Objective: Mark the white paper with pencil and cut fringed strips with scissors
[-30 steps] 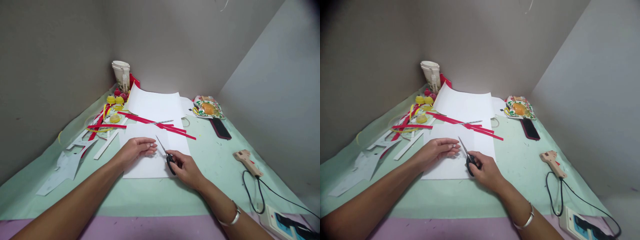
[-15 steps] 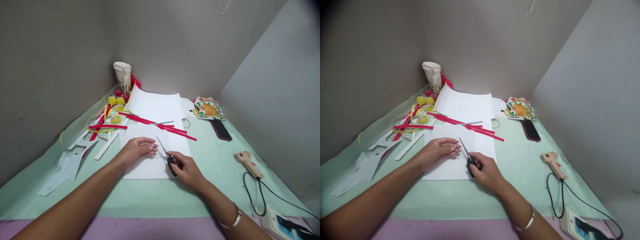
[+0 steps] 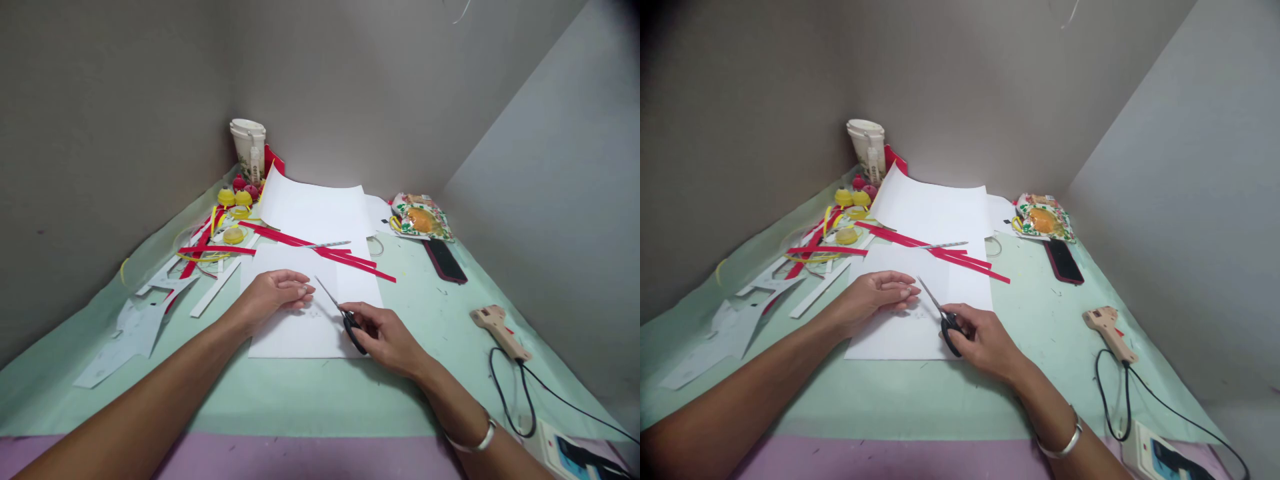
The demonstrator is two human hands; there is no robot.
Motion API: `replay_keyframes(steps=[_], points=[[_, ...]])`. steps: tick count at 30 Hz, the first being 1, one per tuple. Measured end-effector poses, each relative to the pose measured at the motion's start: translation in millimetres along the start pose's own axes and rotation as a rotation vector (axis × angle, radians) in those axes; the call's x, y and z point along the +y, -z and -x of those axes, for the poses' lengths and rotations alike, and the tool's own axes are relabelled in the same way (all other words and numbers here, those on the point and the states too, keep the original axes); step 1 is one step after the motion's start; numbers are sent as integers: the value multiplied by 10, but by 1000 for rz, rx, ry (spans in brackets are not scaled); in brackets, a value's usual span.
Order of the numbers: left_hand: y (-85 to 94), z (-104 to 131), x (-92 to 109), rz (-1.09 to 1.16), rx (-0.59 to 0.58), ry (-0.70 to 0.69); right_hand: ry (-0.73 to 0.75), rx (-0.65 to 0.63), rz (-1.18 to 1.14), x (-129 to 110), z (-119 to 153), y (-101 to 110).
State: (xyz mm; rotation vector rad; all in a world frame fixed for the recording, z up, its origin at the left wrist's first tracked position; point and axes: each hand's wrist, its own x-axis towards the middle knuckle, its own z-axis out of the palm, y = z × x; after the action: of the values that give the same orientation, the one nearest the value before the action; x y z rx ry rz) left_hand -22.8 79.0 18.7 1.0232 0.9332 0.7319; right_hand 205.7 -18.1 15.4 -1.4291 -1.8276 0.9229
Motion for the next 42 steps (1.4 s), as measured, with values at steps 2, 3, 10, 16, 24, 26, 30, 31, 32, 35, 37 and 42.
replay_keyframes(steps=[2,3,10,16,24,26,30,31,32,35,37,42], points=[[-1,6,9,0,-6,-1,25,-2,53,12,1,14],[-2,6,11,1,-8,0,32,-6,70,19,0,15],[13,-19,-17,13,-26,-3,53,-41,100,10,-13,7],[20,-25,-27,11,-46,-19,77,-63,94,-34,-21,19],[7,-8,8,21,-31,-5,76,-64,102,-39,-15,16],[10,-8,8,26,-37,-4,85,-56,104,-43,-13,16],[14,-10,5,32,-37,-7,96,-60,106,-50,-10,13],[13,-10,6,32,-37,-6,99,-63,105,-52,-10,12],[12,-11,7,32,-38,-4,103,-65,104,-54,-10,12],[13,-12,9,29,-36,5,116,-61,105,-56,-8,10],[18,-15,4,26,-35,9,122,-58,106,-54,-6,9],[31,-30,-14,28,-47,9,121,-59,124,-40,-6,8]])
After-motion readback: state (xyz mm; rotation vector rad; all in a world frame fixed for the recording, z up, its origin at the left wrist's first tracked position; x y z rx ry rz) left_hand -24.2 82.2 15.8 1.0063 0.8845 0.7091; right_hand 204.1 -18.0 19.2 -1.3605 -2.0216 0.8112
